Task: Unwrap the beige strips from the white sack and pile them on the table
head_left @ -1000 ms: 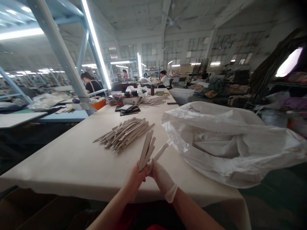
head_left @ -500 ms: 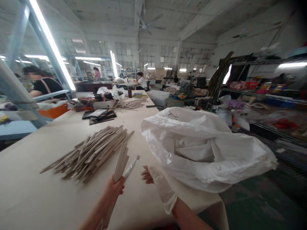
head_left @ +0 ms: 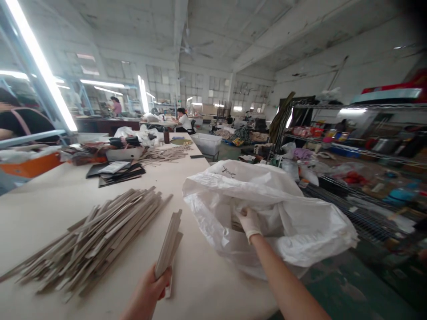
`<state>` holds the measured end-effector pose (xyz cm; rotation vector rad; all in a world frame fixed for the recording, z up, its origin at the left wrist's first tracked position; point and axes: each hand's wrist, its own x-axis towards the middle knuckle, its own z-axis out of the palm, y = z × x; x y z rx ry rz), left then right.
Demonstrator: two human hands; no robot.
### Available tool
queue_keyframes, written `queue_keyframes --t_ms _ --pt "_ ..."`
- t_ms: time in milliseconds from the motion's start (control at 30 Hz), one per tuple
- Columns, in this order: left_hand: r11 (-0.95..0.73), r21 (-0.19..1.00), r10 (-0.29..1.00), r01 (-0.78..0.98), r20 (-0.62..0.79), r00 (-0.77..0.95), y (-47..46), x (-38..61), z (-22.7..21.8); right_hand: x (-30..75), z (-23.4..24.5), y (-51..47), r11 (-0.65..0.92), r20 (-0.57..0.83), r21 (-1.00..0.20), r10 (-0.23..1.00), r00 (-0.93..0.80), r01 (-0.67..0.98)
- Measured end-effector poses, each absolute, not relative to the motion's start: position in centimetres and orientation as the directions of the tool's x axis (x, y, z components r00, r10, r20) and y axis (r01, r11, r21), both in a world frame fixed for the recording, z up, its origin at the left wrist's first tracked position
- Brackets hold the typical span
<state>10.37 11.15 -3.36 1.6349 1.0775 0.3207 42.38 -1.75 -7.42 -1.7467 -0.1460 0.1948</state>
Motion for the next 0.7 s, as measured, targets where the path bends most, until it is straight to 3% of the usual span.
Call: queue_keyframes --t_ms 133,200,300,400,567,700 --pt "-0.042 0.880 0.762 0.473 -0.278 0.585 9.9 10.1 -3.3 40.4 -5.9 -2.2 -0.154 0.046 -0.984 0.270 0.962 0.090" --pt "-0.080 0.880 0.763 0.467 -0.248 0.597 9.5 10.3 -2.8 38.0 -5.1 -2.7 -0.084 0.026 -0.995 0.350 0.936 0.059" --pt "-0.122 0.898 0.743 0.423 -0.200 0.639 9.1 11.8 -1.0 33.7 -4.0 -2.9 0.101 -0.168 -0.956 0.577 0.799 -0.274" --pt "-0.103 0.912 0.730 0.397 -0.202 0.653 8.7 14.2 1.0 30.2 -3.3 -2.4 0.110 -0.285 -0.843 0.740 0.610 -0.526" --pt "-0.065 0.886 0.652 0.460 -0.311 0.692 8.3 16.0 1.4 27.2 -3.4 -1.2 -0.004 -0.246 -0.910 0.810 0.533 -0.414" --pt "-0.100 0.874 0.714 0.476 -0.270 0.646 8.2 15.5 0.6 25.4 -3.8 -1.2 -0.030 -0.259 -0.887 0.858 0.444 -0.461"
